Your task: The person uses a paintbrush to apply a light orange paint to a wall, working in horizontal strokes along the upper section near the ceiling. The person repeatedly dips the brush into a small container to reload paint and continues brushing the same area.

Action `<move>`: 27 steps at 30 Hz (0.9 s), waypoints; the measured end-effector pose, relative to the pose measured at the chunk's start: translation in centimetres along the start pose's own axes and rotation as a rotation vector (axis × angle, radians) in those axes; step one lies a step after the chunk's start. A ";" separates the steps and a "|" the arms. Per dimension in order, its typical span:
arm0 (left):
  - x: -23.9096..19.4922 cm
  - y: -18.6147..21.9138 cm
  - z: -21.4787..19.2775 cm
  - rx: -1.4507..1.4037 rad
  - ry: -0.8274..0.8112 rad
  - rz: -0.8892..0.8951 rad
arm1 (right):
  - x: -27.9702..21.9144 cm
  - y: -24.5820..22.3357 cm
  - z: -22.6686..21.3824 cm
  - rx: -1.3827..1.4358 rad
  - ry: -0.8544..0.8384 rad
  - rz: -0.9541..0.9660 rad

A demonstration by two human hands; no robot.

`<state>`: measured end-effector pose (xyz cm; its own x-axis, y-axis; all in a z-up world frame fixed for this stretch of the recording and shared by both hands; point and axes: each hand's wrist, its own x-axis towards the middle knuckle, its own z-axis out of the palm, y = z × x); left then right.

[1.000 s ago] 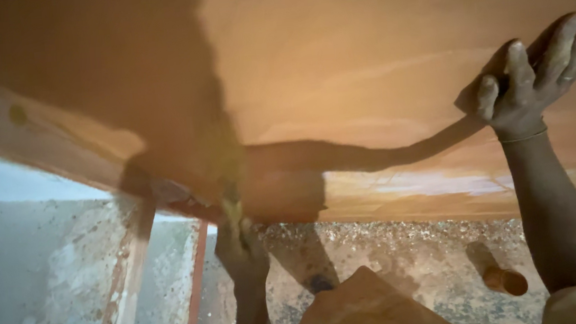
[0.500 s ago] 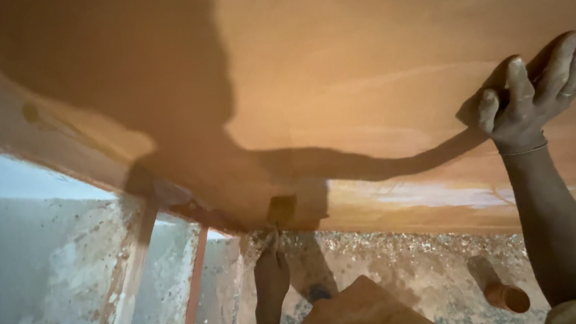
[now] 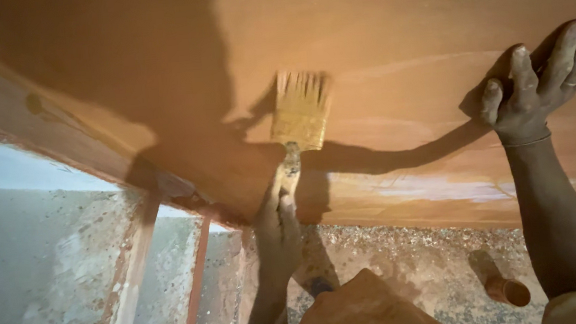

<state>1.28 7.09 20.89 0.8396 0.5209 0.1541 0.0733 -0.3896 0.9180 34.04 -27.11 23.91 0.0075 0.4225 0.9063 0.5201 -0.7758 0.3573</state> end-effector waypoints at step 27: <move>-2.8 3.8 6.6 -0.458 -0.261 0.073 | -0.2 0.2 0.7 0.000 0.060 0.023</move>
<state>2.82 -0.89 21.56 0.9440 0.2758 0.1810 -0.1839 -0.0154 0.9828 34.74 -26.98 23.63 -0.0314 0.3755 0.9263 0.5207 -0.7849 0.3358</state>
